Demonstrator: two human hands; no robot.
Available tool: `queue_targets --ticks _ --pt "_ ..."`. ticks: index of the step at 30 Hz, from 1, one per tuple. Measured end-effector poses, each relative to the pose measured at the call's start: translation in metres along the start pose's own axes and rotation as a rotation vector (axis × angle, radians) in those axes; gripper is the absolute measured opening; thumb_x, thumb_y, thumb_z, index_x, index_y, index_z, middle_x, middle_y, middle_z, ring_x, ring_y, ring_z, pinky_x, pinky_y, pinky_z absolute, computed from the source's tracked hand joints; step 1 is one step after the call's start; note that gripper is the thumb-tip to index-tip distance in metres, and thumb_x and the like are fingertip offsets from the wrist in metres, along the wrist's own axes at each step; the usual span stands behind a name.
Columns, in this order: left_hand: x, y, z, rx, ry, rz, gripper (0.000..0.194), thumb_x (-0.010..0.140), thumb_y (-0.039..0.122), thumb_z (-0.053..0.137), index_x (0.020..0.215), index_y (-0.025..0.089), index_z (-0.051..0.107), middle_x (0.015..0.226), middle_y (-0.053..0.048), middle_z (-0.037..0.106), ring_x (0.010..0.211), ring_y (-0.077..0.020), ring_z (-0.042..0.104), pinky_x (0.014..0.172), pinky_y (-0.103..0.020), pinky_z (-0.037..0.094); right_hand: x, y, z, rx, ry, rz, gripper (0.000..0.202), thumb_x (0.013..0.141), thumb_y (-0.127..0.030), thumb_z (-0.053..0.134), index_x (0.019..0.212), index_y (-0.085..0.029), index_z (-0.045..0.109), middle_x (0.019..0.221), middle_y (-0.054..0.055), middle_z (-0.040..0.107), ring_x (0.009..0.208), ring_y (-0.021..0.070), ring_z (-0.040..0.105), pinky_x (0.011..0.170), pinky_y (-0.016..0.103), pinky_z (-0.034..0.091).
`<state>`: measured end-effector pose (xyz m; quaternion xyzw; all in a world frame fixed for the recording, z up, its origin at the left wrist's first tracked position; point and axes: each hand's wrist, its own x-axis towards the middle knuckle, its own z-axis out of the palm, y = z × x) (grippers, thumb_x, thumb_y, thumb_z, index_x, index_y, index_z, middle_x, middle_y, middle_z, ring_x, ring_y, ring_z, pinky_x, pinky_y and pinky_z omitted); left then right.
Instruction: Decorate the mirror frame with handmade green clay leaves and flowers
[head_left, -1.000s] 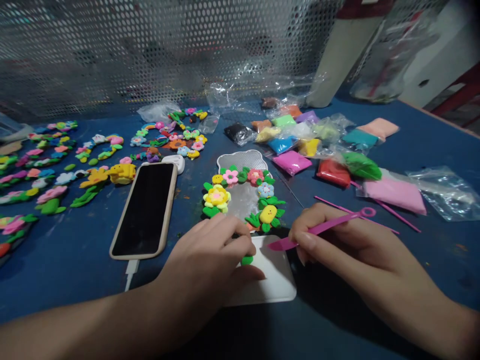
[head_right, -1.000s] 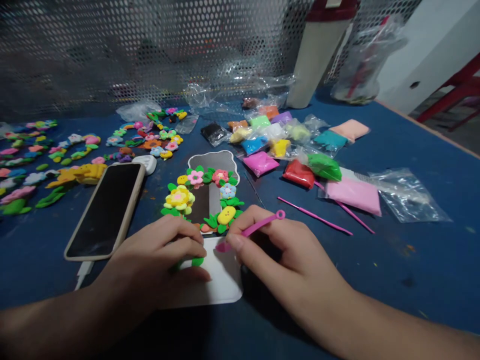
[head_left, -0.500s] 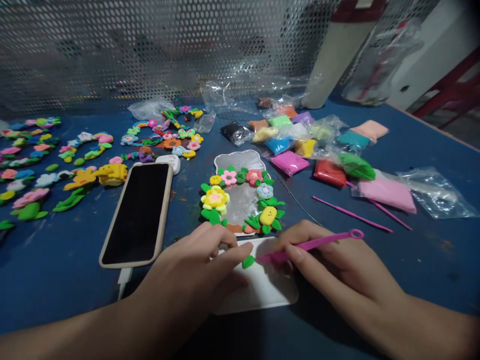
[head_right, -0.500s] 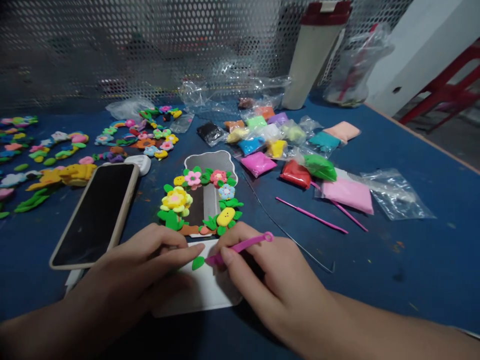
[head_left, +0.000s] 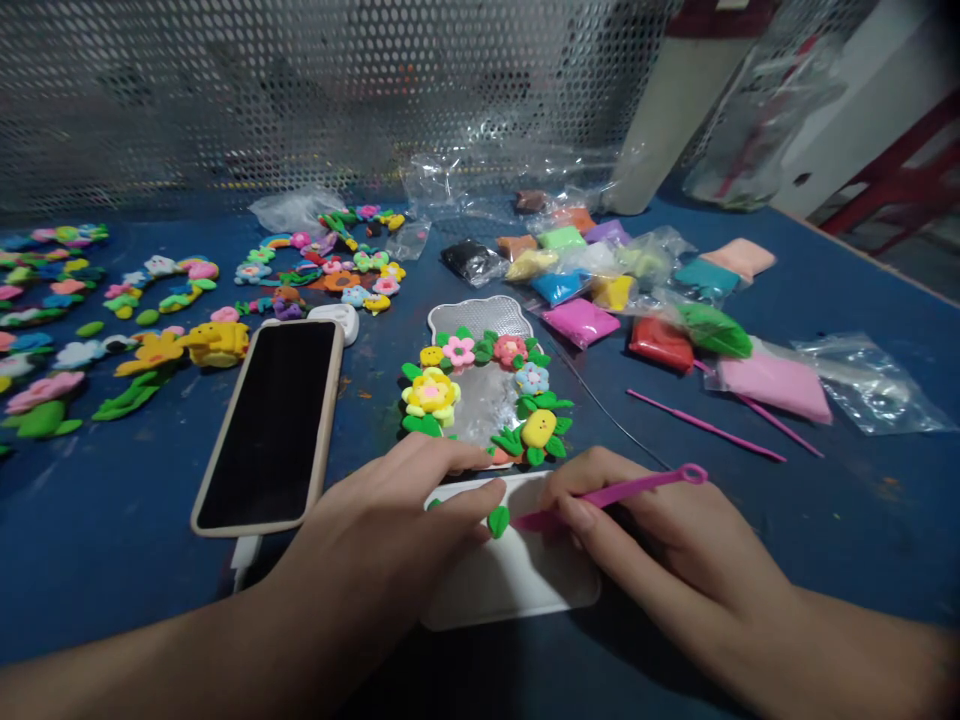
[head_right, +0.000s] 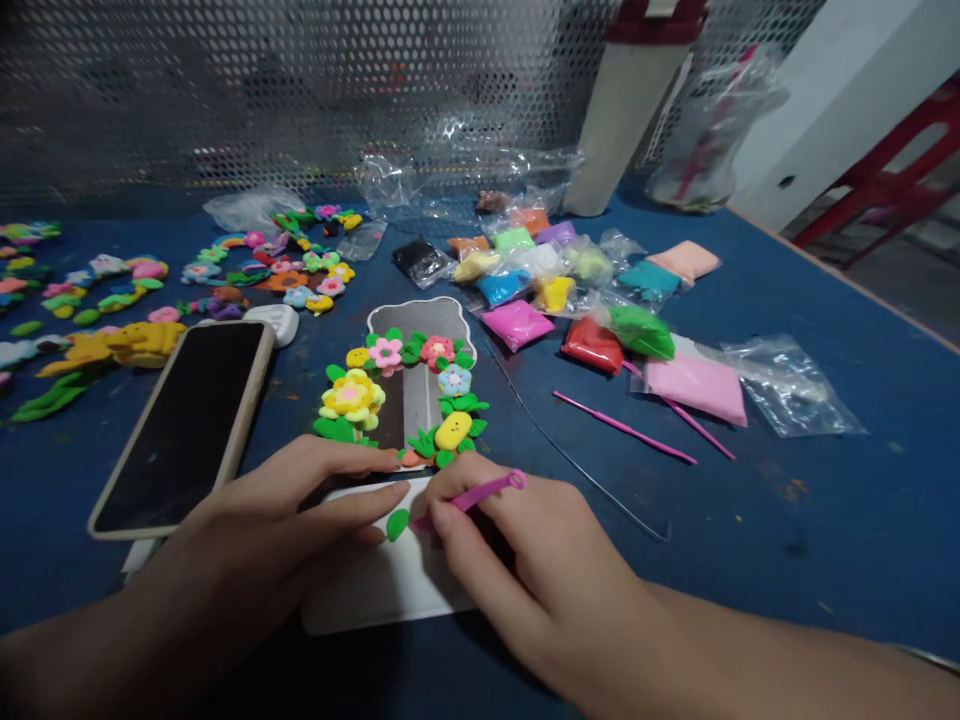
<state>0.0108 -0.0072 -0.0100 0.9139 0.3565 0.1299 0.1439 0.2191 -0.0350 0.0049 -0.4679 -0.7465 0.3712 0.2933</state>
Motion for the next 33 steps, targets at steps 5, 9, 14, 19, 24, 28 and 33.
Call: queue_targets --ticks 5,9,14,19,24,28,33 --pt "0.004 0.003 0.002 0.002 0.037 0.011 0.029 0.081 0.013 0.051 0.103 0.031 0.06 0.107 -0.002 0.058 0.092 -0.0207 0.057 0.071 -0.032 0.047 0.001 0.003 0.002 0.01 0.042 0.006 0.022 0.09 -0.015 0.039 0.072 -0.02 0.05 0.07 -0.001 0.059 0.064 0.011 0.059 0.06 0.022 0.048" --pt "0.005 0.004 0.003 0.034 0.085 0.033 0.025 0.08 0.013 0.054 0.098 0.028 0.062 0.104 -0.002 0.058 0.087 -0.0195 0.055 0.069 -0.031 0.045 -0.002 0.005 0.002 -0.036 0.1 -0.016 0.018 0.09 -0.014 0.039 0.078 -0.021 0.051 0.072 -0.001 0.059 0.068 0.0117 0.06 0.061 0.022 0.048" --pt "0.005 0.001 0.005 0.131 0.152 -0.005 0.017 0.08 0.02 0.059 0.094 0.027 0.064 0.101 -0.004 0.057 0.087 -0.022 0.052 0.067 -0.033 0.041 -0.002 0.007 0.002 -0.133 0.125 -0.204 0.021 0.085 -0.006 0.038 0.091 -0.021 0.05 0.08 0.001 0.061 0.072 0.0111 0.059 0.064 0.02 0.049" --pt "0.004 -0.002 0.009 0.122 0.166 -0.007 0.012 0.081 0.025 0.061 0.089 0.031 0.067 0.099 -0.002 0.055 0.088 -0.0196 0.05 0.069 -0.031 0.038 0.007 0.01 0.009 -0.241 0.145 -0.259 0.019 0.086 -0.007 0.036 0.087 -0.022 0.048 0.071 0.0 0.06 0.063 0.0121 0.058 0.056 0.02 0.047" --pt "0.005 -0.002 0.007 0.148 0.171 0.022 0.01 0.084 0.028 0.057 0.086 0.031 0.066 0.097 0.002 0.057 0.086 -0.0167 0.051 0.066 -0.028 0.035 0.012 0.009 0.012 -0.297 0.143 -0.268 0.019 0.088 -0.009 0.035 0.083 -0.022 0.047 0.071 0.001 0.061 0.063 0.0125 0.058 0.055 0.021 0.046" --pt "0.004 0.0 0.004 0.172 0.161 0.05 0.01 0.084 0.034 0.057 0.09 0.031 0.065 0.088 0.004 0.06 0.081 -0.0156 0.052 0.062 -0.027 0.033 0.012 0.007 0.012 -0.322 0.171 -0.269 0.02 0.089 -0.01 0.033 0.078 -0.022 0.046 0.065 0.0 0.061 0.056 0.013 0.057 0.056 0.023 0.047" --pt "0.002 0.0 0.005 0.122 0.129 0.004 0.013 0.086 0.033 0.053 0.094 0.031 0.063 0.087 0.003 0.061 0.084 -0.0164 0.054 0.064 -0.027 0.034 0.01 0.005 0.012 -0.301 0.158 -0.258 0.02 0.088 -0.01 0.033 0.079 -0.022 0.046 0.067 0.0 0.062 0.062 0.0117 0.059 0.06 0.02 0.048"
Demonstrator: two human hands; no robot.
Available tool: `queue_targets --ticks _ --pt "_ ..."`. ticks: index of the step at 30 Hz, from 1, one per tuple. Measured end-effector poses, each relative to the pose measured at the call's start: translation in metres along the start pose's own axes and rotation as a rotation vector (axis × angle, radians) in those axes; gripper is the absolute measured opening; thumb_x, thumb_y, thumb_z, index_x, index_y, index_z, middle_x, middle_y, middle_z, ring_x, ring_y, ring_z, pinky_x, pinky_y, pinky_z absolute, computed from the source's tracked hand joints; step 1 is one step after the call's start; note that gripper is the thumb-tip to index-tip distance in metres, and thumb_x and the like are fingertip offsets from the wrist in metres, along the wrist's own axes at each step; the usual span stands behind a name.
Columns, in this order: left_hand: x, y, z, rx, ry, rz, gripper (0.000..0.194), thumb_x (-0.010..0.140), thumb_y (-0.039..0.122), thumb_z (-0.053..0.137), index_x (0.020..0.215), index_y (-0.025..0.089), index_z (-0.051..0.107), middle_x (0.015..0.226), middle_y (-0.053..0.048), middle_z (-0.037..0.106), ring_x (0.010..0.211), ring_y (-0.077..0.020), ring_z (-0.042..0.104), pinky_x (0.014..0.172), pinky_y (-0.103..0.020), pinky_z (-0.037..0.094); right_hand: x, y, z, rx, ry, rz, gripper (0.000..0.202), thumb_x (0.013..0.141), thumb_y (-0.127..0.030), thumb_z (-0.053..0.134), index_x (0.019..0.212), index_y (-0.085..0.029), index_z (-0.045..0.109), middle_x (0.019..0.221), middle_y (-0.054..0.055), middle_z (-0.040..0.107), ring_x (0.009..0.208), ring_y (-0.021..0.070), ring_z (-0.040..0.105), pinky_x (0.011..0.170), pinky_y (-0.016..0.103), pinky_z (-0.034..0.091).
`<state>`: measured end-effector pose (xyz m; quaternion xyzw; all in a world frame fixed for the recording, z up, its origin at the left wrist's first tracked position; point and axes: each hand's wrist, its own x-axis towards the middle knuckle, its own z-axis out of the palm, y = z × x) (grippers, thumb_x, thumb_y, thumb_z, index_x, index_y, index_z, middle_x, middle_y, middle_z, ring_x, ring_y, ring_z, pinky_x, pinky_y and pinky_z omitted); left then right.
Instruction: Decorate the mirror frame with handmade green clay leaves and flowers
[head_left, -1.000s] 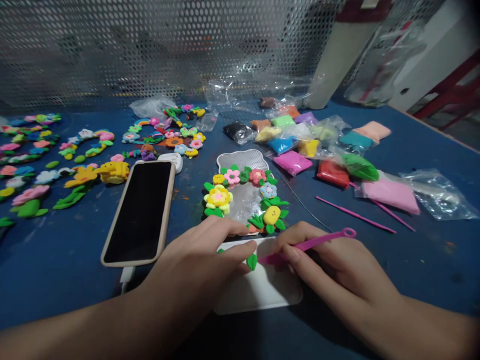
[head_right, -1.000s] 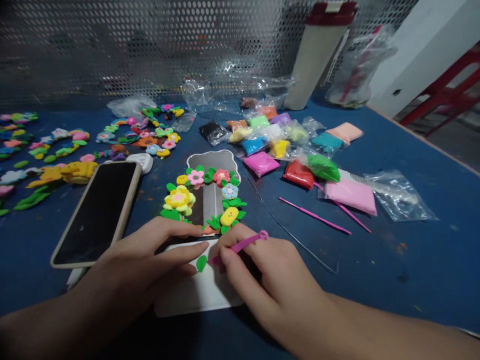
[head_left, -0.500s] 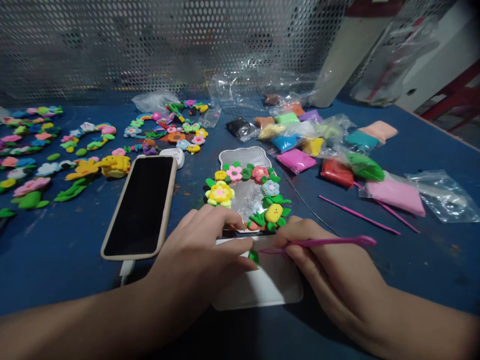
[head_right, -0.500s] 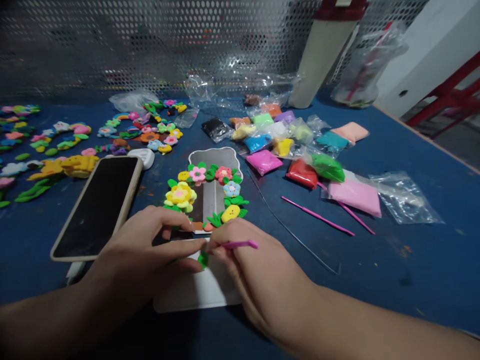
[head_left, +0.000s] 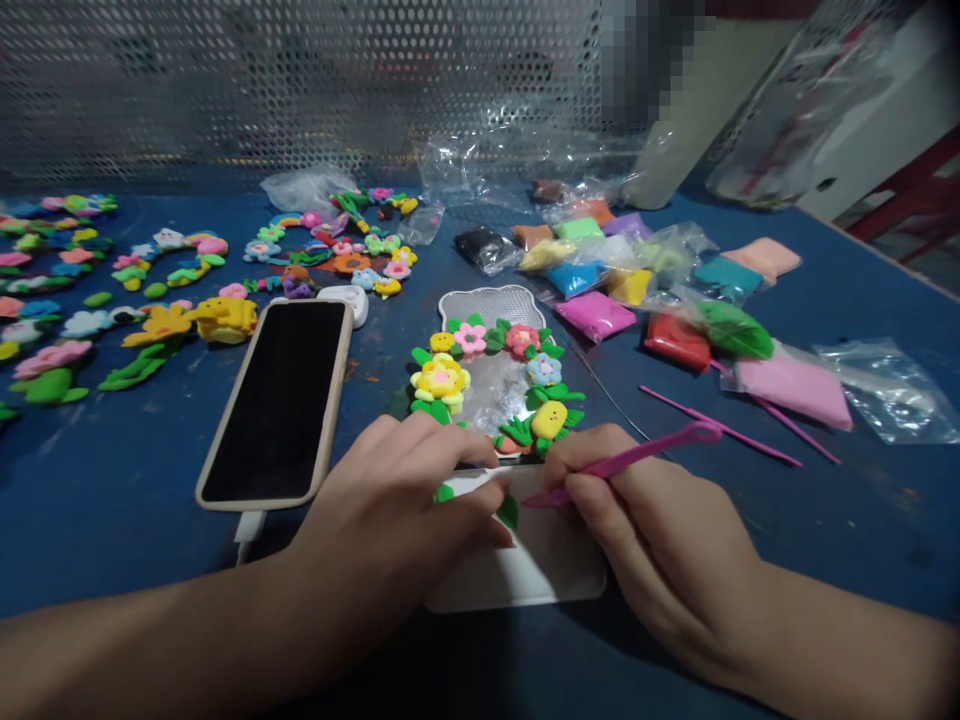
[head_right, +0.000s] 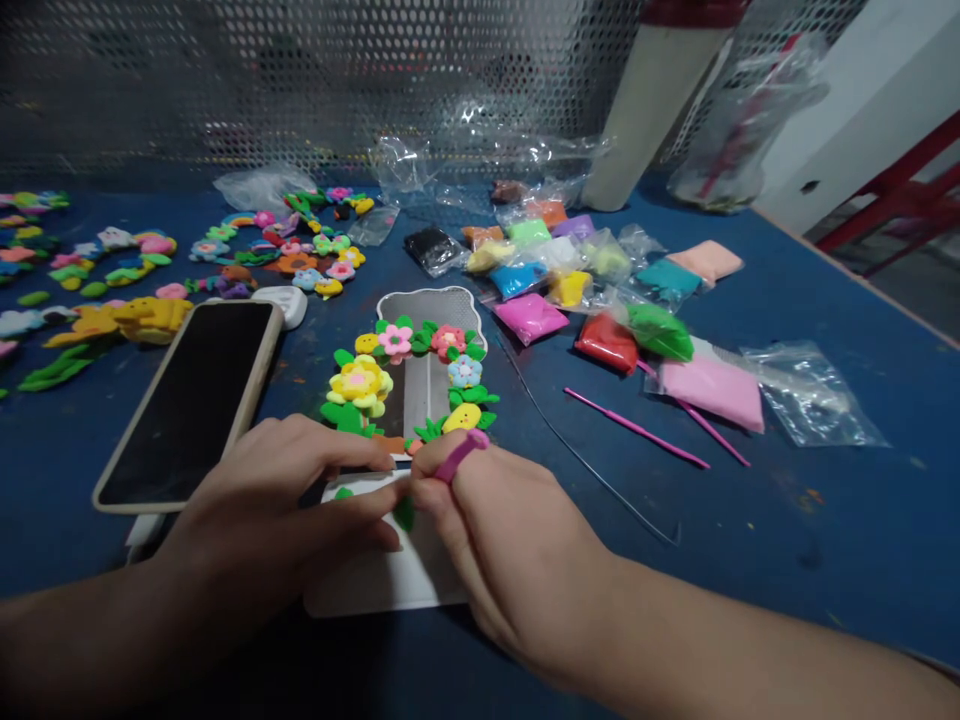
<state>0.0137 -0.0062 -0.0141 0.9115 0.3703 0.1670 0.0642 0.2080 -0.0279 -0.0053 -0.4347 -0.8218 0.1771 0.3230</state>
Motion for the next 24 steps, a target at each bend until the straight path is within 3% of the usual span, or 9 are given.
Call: queue_targets --ticks 4,7,11,19,24 --pt "-0.002 -0.002 0.002 -0.026 -0.003 -0.039 0.016 0.085 0.035 0.056 0.1 0.032 0.061 0.09 0.005 0.06 0.078 -0.0148 0.054 0.067 -0.028 0.035 -0.003 0.001 0.002 0.062 -0.035 -0.027 0.02 0.089 -0.01 0.034 0.081 -0.022 0.048 0.069 -0.001 0.061 0.06 0.0107 0.058 0.053 0.019 0.046" --pt "-0.002 -0.002 0.003 0.029 0.042 0.053 0.012 0.082 0.035 0.06 0.093 0.033 0.062 0.093 0.006 0.059 0.081 -0.0145 0.052 0.064 -0.027 0.033 -0.004 0.002 0.003 0.095 -0.058 -0.047 0.02 0.089 -0.01 0.033 0.084 -0.022 0.049 0.073 -0.001 0.061 0.059 0.011 0.057 0.051 0.019 0.044" --pt "-0.001 -0.002 0.005 0.073 0.071 0.099 0.007 0.082 0.032 0.061 0.089 0.033 0.062 0.095 0.007 0.058 0.082 -0.0142 0.051 0.061 -0.026 0.031 -0.004 0.005 0.005 0.086 -0.067 -0.065 0.021 0.089 -0.009 0.033 0.087 -0.02 0.05 0.073 0.001 0.061 0.062 0.0114 0.057 0.055 0.02 0.045" --pt "-0.004 -0.003 0.005 -0.001 0.045 0.005 0.015 0.086 0.036 0.053 0.099 0.03 0.06 0.09 0.004 0.061 0.08 -0.0163 0.054 0.062 -0.029 0.032 -0.014 0.009 0.01 0.113 -0.134 -0.069 0.013 0.09 -0.013 0.037 0.088 -0.02 0.048 0.077 0.001 0.06 0.069 0.0132 0.057 0.068 0.024 0.047" --pt "-0.003 -0.002 0.005 0.074 0.09 0.118 0.01 0.087 0.032 0.053 0.093 0.028 0.06 0.093 0.004 0.061 0.081 -0.0155 0.053 0.06 -0.03 0.03 -0.014 0.009 0.011 0.094 -0.14 -0.08 0.013 0.092 -0.016 0.037 0.093 -0.02 0.049 0.078 0.001 0.059 0.07 0.013 0.056 0.07 0.024 0.046"
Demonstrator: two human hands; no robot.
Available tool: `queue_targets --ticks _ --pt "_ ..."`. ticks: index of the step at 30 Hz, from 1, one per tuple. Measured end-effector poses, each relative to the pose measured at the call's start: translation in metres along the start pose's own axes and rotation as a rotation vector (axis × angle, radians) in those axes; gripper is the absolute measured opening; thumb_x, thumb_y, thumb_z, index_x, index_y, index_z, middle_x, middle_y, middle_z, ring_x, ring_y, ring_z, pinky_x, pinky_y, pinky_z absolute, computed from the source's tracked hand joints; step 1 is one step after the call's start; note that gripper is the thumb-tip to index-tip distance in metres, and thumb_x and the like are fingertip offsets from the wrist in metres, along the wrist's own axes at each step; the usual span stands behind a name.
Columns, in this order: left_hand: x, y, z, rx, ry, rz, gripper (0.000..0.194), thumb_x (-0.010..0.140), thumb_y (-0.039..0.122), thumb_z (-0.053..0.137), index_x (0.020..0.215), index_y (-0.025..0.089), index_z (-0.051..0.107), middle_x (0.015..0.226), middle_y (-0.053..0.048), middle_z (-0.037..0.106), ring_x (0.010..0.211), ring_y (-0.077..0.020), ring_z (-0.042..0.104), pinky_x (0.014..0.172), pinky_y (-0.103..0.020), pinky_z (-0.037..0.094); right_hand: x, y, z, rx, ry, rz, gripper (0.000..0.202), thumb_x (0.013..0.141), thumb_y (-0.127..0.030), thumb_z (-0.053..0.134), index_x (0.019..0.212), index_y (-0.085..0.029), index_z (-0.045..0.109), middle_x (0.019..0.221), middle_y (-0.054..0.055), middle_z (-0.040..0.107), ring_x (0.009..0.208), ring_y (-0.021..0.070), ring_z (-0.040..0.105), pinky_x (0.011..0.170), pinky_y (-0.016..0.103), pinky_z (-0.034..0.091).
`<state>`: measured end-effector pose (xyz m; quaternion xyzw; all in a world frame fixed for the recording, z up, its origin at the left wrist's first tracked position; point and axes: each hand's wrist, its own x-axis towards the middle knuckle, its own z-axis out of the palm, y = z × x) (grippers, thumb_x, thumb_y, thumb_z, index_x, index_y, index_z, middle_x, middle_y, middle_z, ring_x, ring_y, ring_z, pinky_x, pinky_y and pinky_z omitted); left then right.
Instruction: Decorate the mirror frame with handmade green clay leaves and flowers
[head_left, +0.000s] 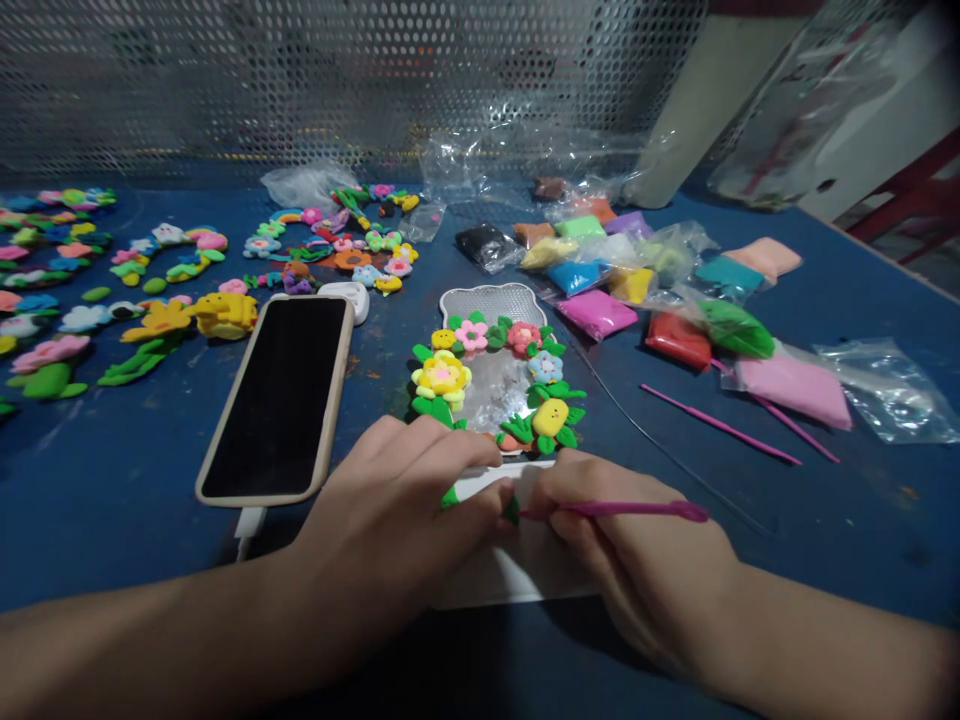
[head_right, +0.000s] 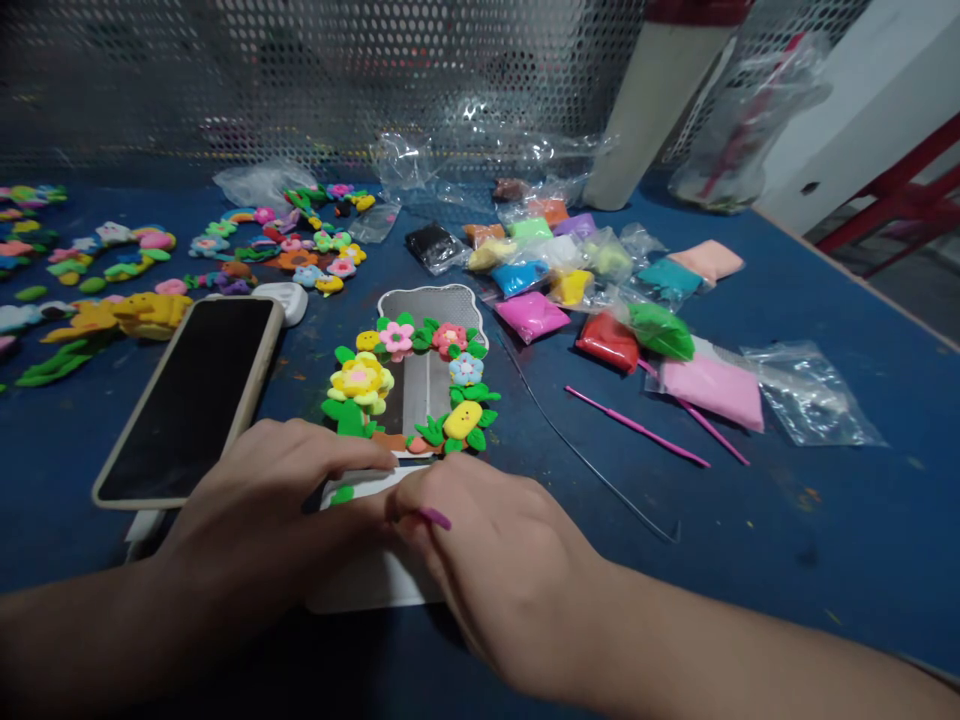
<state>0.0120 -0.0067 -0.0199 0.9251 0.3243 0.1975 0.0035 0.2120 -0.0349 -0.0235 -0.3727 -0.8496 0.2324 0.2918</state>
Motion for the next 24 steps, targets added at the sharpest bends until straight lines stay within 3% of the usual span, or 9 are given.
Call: queue_targets --ticks 8,14,21,24 --pt "-0.0018 0.001 0.0026 0.079 0.042 0.041 0.013 0.092 0.03 0.043 0.093 0.028 0.056 0.096 0.006 0.059 0.079 -0.0144 0.051 0.062 -0.03 0.029 -0.0012 0.0029 0.0015 -0.012 0.022 -0.028 0.015 0.093 -0.02 0.035 0.092 -0.02 0.05 0.076 0.001 0.058 0.065 0.013 0.052 0.063 0.024 0.043" --pt "-0.0016 0.0008 0.001 0.104 0.049 0.06 0.012 0.091 0.03 0.046 0.09 0.028 0.057 0.093 0.006 0.058 0.076 -0.0143 0.05 0.059 -0.031 0.031 -0.0018 0.0024 0.0003 0.006 -0.002 -0.032 0.016 0.093 -0.018 0.034 0.09 -0.019 0.049 0.075 0.0 0.057 0.064 0.0125 0.051 0.061 0.024 0.042" --pt "-0.002 -0.0001 0.0017 0.127 0.053 0.071 0.009 0.089 0.031 0.05 0.09 0.028 0.058 0.094 0.005 0.058 0.076 -0.0145 0.051 0.06 -0.031 0.032 0.0011 -0.0029 -0.0023 -0.043 0.142 -0.024 0.016 0.09 -0.014 0.036 0.09 -0.02 0.051 0.073 -0.001 0.06 0.064 0.0113 0.057 0.057 0.02 0.046" --pt "-0.0021 0.0004 0.0021 0.106 0.05 0.053 0.009 0.089 0.031 0.05 0.09 0.028 0.058 0.092 0.004 0.058 0.075 -0.0148 0.051 0.06 -0.032 0.032 0.0024 -0.0027 -0.0014 -0.08 0.144 -0.033 0.017 0.09 -0.013 0.035 0.086 -0.019 0.051 0.073 0.001 0.062 0.063 0.0111 0.057 0.058 0.02 0.047"
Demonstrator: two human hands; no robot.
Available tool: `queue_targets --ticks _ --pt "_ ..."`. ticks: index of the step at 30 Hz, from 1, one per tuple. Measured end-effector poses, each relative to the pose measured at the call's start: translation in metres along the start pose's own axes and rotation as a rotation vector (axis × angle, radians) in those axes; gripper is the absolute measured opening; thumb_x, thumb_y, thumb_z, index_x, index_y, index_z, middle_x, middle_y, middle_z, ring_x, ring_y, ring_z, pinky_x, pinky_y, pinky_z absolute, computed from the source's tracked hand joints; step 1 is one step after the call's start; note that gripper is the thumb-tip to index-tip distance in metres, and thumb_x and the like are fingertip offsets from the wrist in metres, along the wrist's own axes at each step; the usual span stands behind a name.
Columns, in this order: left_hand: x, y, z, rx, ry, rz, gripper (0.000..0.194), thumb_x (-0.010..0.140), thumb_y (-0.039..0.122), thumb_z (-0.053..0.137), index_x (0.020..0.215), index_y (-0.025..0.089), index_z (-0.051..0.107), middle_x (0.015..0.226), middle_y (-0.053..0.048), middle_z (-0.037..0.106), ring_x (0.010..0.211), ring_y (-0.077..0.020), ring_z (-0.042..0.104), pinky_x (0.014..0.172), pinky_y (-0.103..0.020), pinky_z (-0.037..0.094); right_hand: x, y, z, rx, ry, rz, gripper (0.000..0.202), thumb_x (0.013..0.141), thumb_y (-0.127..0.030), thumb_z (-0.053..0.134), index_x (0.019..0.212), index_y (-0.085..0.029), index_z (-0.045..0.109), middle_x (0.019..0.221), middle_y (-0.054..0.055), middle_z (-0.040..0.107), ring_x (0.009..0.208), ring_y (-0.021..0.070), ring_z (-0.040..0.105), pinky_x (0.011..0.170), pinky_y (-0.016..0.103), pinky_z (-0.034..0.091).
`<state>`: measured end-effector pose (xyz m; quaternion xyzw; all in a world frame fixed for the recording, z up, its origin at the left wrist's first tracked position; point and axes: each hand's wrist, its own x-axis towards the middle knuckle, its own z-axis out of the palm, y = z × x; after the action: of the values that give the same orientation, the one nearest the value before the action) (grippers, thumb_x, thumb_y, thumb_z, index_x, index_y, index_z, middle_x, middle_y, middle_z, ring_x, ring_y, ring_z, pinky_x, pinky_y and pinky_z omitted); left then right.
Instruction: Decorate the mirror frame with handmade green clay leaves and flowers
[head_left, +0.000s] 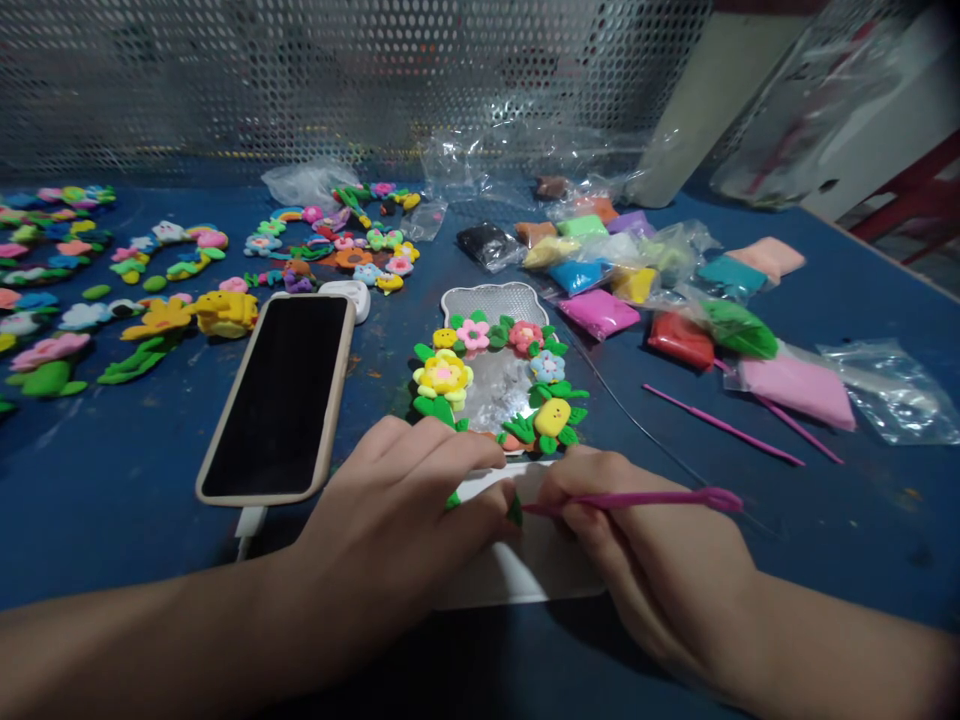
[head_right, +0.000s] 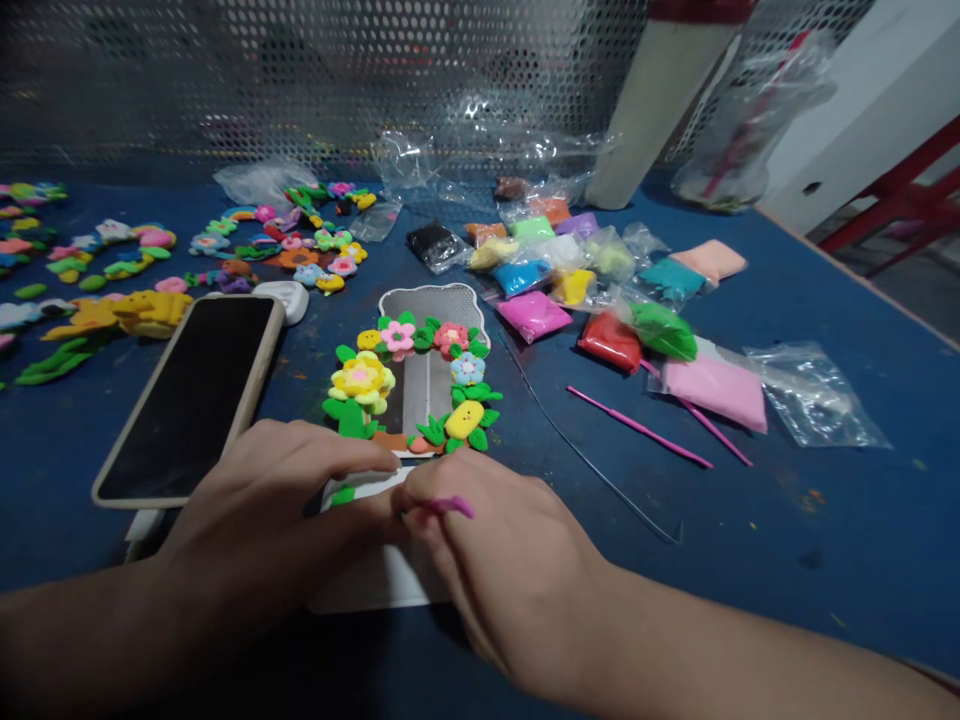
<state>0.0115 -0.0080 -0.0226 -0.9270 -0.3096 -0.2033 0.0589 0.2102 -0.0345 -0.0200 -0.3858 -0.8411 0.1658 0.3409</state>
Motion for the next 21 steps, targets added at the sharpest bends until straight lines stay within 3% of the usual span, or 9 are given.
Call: queue_targets --ticks 6,12,21 --pt "0.0028 0.0009 -0.0007 -0.024 -0.019 0.001 0.01 0.09 0.03 0.049 0.091 0.028 0.059 0.092 0.005 0.06 0.074 -0.0142 0.052 0.059 -0.031 0.032 0.0003 0.0012 0.0028 -0.03 -0.035 -0.001 0.02 0.091 -0.013 0.033 0.086 -0.019 0.051 0.072 0.0 0.06 0.065 0.0117 0.057 0.061 0.021 0.047" --pt "0.0003 0.001 -0.0006 -0.055 -0.074 -0.088 0.014 0.089 0.034 0.049 0.099 0.03 0.058 0.091 0.004 0.061 0.074 -0.0146 0.052 0.061 -0.029 0.033 0.002 0.0018 0.0032 -0.048 -0.023 -0.012 0.02 0.091 -0.014 0.034 0.083 -0.019 0.051 0.071 0.0 0.059 0.064 0.012 0.056 0.059 0.022 0.046" --pt "0.0006 0.0018 -0.0005 -0.023 -0.058 -0.02 0.011 0.09 0.032 0.049 0.094 0.029 0.059 0.092 0.004 0.059 0.075 -0.0147 0.05 0.06 -0.03 0.03 0.0005 0.001 0.0036 -0.041 -0.036 0.002 0.017 0.092 -0.016 0.037 0.084 -0.02 0.051 0.072 -0.001 0.059 0.063 0.0113 0.056 0.059 0.021 0.046"
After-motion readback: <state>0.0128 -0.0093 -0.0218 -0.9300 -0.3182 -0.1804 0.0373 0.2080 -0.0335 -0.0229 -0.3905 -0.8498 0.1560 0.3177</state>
